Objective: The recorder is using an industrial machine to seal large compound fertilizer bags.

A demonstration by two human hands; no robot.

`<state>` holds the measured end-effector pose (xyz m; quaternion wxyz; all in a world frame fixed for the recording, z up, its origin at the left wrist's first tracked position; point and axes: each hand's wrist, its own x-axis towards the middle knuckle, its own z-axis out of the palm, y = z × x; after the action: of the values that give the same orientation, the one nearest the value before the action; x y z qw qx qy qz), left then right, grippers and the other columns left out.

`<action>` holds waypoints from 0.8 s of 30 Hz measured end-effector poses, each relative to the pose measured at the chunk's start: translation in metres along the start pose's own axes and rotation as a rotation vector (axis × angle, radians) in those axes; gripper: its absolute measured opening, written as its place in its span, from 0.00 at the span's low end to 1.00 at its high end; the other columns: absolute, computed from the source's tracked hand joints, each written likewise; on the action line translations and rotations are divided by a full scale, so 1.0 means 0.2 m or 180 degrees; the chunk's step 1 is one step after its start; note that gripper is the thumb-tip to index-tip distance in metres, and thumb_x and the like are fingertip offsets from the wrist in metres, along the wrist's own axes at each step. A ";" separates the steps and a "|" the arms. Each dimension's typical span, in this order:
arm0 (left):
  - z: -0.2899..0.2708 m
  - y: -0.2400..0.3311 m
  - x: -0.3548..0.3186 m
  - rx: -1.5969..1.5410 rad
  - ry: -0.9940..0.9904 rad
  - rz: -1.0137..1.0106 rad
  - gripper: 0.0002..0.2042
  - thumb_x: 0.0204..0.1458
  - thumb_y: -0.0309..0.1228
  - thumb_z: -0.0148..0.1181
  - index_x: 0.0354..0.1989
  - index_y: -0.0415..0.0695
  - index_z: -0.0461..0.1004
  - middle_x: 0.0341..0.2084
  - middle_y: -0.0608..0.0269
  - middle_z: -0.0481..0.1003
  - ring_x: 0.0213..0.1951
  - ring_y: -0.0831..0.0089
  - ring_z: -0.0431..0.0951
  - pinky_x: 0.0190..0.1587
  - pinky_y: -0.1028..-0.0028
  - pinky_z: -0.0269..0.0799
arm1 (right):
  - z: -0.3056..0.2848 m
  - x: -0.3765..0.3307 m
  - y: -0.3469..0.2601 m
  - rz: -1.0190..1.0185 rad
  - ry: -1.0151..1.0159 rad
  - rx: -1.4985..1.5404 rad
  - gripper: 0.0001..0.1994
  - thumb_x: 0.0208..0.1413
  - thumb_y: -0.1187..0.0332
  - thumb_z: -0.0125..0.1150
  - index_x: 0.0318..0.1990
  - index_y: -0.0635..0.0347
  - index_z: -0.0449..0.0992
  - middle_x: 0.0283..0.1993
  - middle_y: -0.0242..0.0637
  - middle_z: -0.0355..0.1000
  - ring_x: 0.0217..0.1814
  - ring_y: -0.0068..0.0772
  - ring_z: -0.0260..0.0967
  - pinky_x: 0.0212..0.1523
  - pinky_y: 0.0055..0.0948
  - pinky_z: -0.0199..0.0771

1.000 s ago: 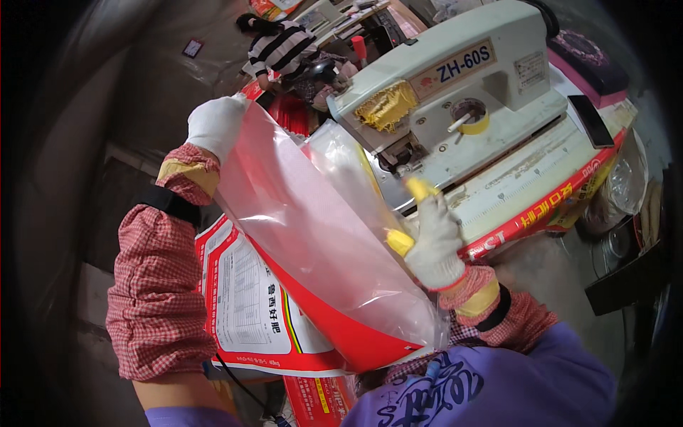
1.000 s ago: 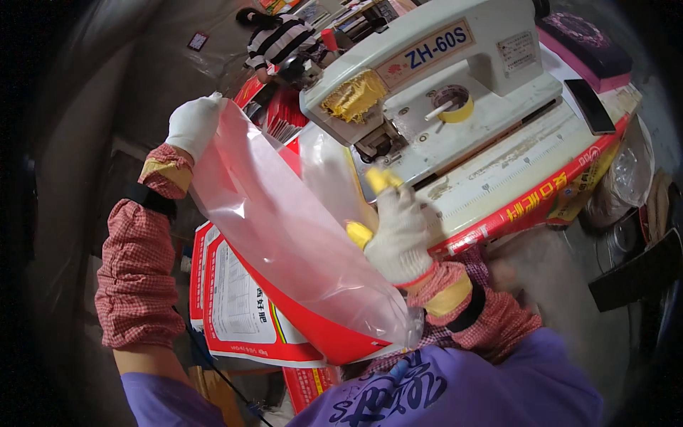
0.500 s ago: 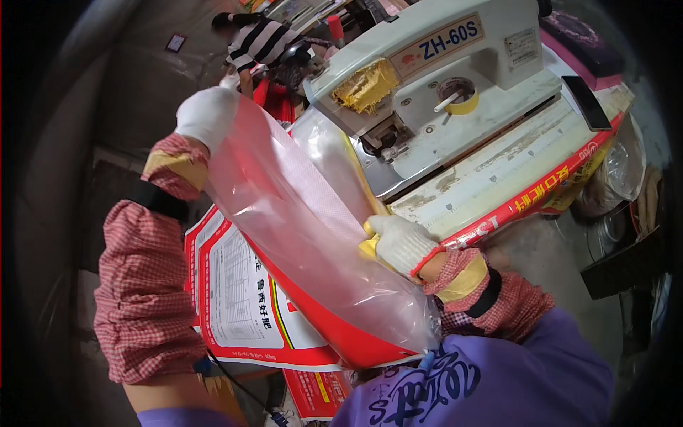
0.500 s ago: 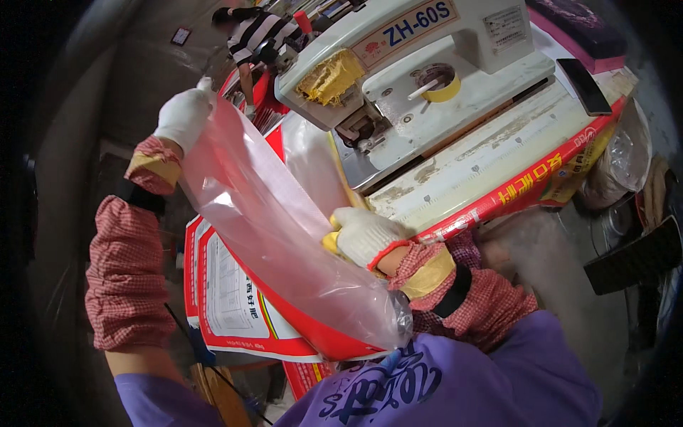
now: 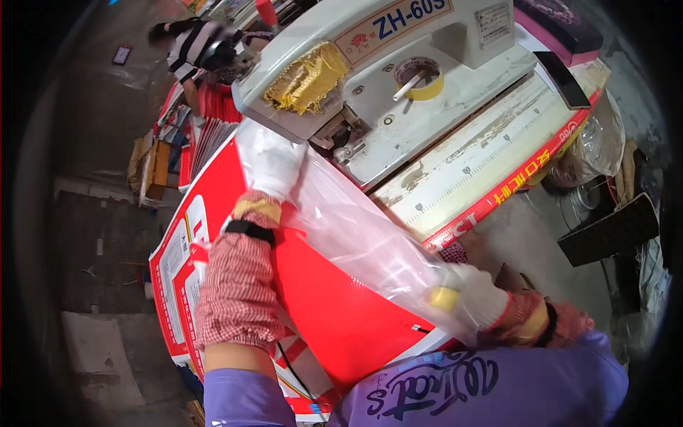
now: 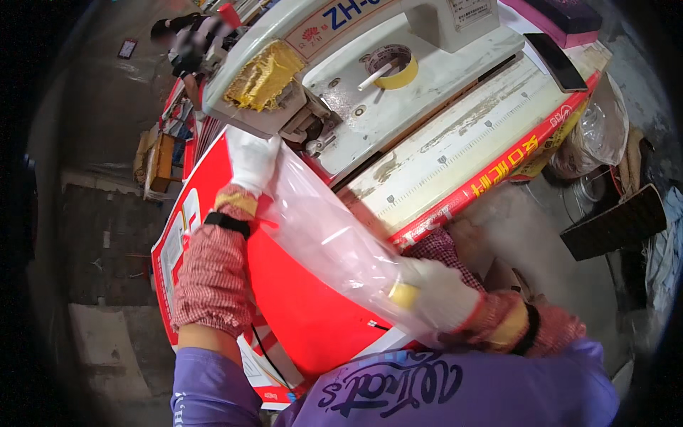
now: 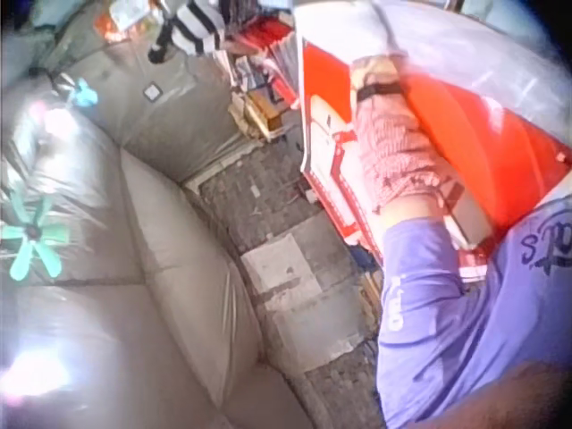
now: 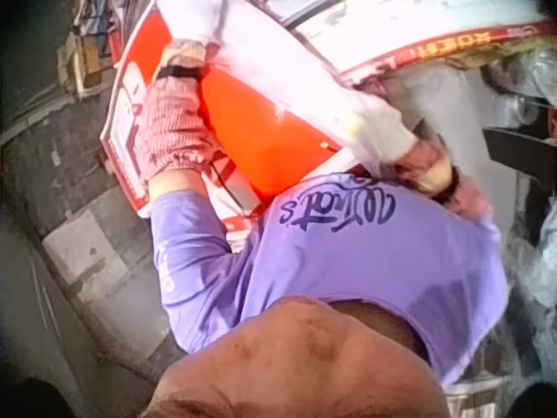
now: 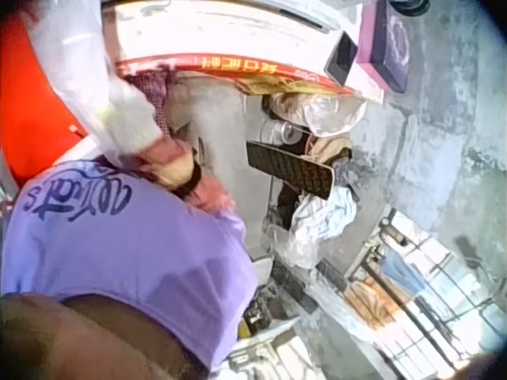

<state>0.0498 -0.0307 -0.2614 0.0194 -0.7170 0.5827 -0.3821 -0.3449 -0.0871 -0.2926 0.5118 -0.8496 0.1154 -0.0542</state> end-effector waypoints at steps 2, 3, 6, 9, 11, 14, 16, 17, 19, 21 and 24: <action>0.01 0.03 -0.03 -0.0575 0.0319 -0.0097 0.08 0.41 0.32 0.54 0.29 0.45 0.74 0.26 0.56 0.72 0.32 0.55 0.70 0.35 0.60 0.64 | 0.03 -0.04 0.11 0.1076 -0.0463 0.2493 0.12 0.49 0.68 0.56 0.42 0.60 0.71 0.34 0.32 0.72 0.38 0.22 0.68 0.39 0.26 0.68; -0.01 0.04 -0.03 -0.1023 0.0389 -0.0088 0.09 0.37 0.31 0.57 0.29 0.46 0.74 0.25 0.57 0.71 0.32 0.55 0.69 0.36 0.59 0.62 | 0.04 -0.06 0.13 0.1347 -0.0353 0.3210 0.12 0.49 0.69 0.56 0.42 0.61 0.72 0.35 0.32 0.72 0.38 0.23 0.68 0.39 0.25 0.68; -0.08 0.04 0.00 -0.1378 0.0579 0.0543 0.11 0.31 0.28 0.61 0.28 0.46 0.74 0.26 0.56 0.71 0.32 0.56 0.69 0.35 0.60 0.62 | 0.07 -0.04 0.09 0.2095 0.0007 0.4510 0.12 0.47 0.73 0.56 0.42 0.63 0.72 0.37 0.33 0.71 0.39 0.23 0.67 0.40 0.23 0.67; -0.10 0.05 0.01 -0.0994 0.0153 0.0403 0.10 0.25 0.26 0.63 0.22 0.49 0.74 0.18 0.60 0.70 0.25 0.59 0.71 0.28 0.62 0.64 | 0.02 -0.03 0.00 0.1748 0.0285 0.3630 0.13 0.47 0.73 0.57 0.42 0.62 0.72 0.34 0.33 0.72 0.36 0.21 0.67 0.38 0.23 0.68; -0.11 0.06 -0.01 -0.1112 -0.0355 0.0243 0.07 0.33 0.27 0.58 0.25 0.48 0.74 0.18 0.60 0.71 0.24 0.59 0.72 0.27 0.66 0.66 | -0.01 -0.04 -0.03 0.0647 0.0278 0.0782 0.10 0.45 0.68 0.60 0.36 0.60 0.74 0.26 0.36 0.72 0.28 0.26 0.70 0.32 0.25 0.70; -0.15 0.06 -0.05 -0.1533 -0.1218 -0.0523 0.06 0.45 0.30 0.53 0.30 0.46 0.74 0.22 0.57 0.73 0.27 0.59 0.73 0.30 0.68 0.68 | -0.03 -0.06 -0.03 0.0748 0.0033 0.0044 0.09 0.43 0.63 0.61 0.28 0.58 0.73 0.21 0.38 0.71 0.22 0.34 0.70 0.26 0.30 0.70; -0.20 0.06 -0.08 -0.1618 -0.1572 -0.0614 0.06 0.47 0.31 0.52 0.30 0.46 0.75 0.23 0.55 0.74 0.27 0.58 0.73 0.31 0.67 0.68 | -0.01 -0.05 -0.02 0.0675 -0.0161 -0.0637 0.09 0.42 0.61 0.60 0.26 0.56 0.72 0.21 0.38 0.72 0.22 0.37 0.70 0.25 0.32 0.69; -0.22 0.07 -0.08 -0.1505 -0.2001 -0.0647 0.07 0.48 0.32 0.52 0.30 0.46 0.75 0.24 0.55 0.74 0.28 0.58 0.74 0.31 0.67 0.68 | 0.00 -0.05 -0.02 0.0558 -0.0256 -0.1260 0.09 0.42 0.59 0.58 0.24 0.54 0.72 0.21 0.38 0.72 0.21 0.40 0.70 0.23 0.33 0.69; -0.23 0.07 -0.09 -0.1552 -0.1928 -0.0412 0.07 0.47 0.33 0.53 0.30 0.46 0.75 0.24 0.55 0.74 0.28 0.58 0.74 0.32 0.67 0.68 | 0.01 -0.03 -0.03 0.0319 -0.0424 -0.1363 0.08 0.42 0.59 0.57 0.25 0.52 0.73 0.21 0.36 0.72 0.21 0.39 0.70 0.23 0.34 0.69; -0.19 0.06 -0.08 -0.2146 -0.1980 -0.0365 0.06 0.43 0.33 0.55 0.29 0.47 0.75 0.24 0.56 0.73 0.30 0.56 0.73 0.32 0.64 0.68 | 0.01 0.02 -0.06 0.0713 -0.1013 -0.1745 0.08 0.42 0.61 0.56 0.29 0.51 0.74 0.22 0.34 0.72 0.23 0.37 0.71 0.23 0.33 0.69; -0.04 -0.03 -0.03 -0.0709 -0.0874 -0.0337 0.06 0.42 0.33 0.55 0.28 0.47 0.74 0.24 0.56 0.73 0.31 0.57 0.74 0.31 0.64 0.69 | -0.01 0.13 -0.12 0.0035 -0.0692 -0.1562 0.12 0.43 0.64 0.54 0.37 0.54 0.74 0.27 0.36 0.72 0.29 0.36 0.72 0.24 0.33 0.70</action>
<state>0.0505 -0.0210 -0.2559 -0.0008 -0.7898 0.5747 -0.2143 -0.3175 -0.0843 -0.2715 0.3002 -0.9484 0.0741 0.0697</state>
